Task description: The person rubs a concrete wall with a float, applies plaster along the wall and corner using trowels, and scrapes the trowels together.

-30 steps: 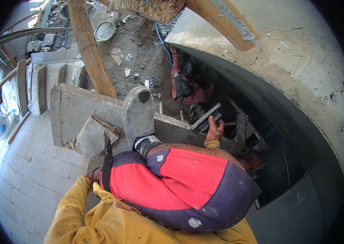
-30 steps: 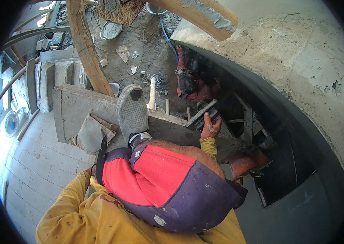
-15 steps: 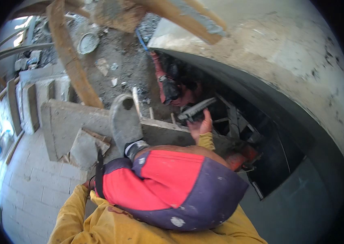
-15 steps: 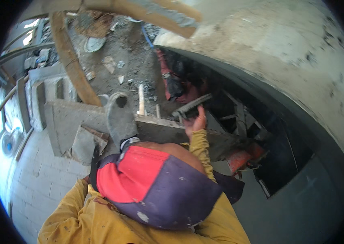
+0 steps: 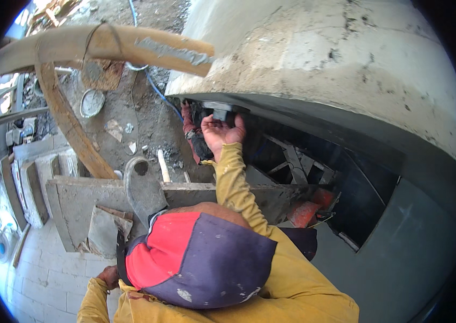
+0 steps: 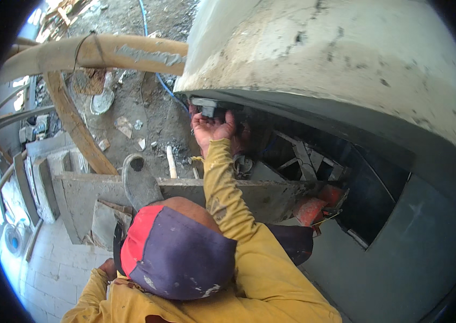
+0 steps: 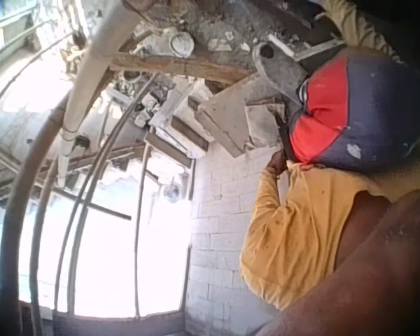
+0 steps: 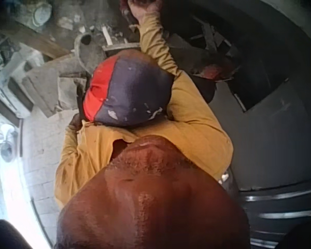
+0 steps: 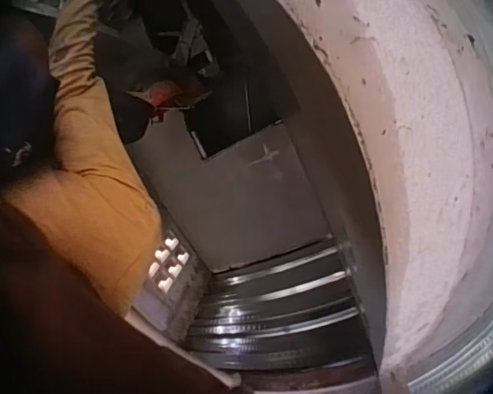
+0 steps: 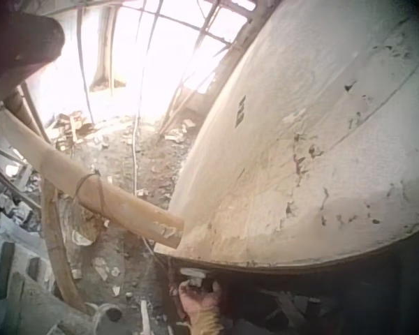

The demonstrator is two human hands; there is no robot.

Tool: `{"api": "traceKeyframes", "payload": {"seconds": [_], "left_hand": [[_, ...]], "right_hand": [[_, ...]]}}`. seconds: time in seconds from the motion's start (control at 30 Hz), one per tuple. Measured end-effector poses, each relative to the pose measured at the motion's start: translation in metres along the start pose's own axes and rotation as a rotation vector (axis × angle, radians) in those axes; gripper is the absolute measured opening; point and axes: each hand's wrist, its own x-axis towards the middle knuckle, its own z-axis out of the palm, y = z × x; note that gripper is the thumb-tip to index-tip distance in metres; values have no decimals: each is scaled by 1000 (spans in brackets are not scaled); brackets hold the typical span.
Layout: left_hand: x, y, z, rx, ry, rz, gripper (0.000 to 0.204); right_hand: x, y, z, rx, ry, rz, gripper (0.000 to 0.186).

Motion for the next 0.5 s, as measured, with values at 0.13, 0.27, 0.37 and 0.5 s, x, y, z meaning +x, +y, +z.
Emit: {"api": "traceKeyframes", "payload": {"seconds": [0.13, 0.27, 0.37, 0.5], "left_hand": [[2, 17, -17, -35, 73, -6, 59], [2, 29, -28, 130, 0, -32, 59], [-4, 45, -34, 131, -27, -122, 60], [-11, 75, -47, 41, 54, -137, 63]], "right_hand": [[38, 0, 3, 38, 7, -89, 38], [35, 1, 12, 148, 80, -108, 34], [1, -5, 24, 132, -13, -183, 36], [-72, -24, 57, 107, -221, -298, 34]]}}
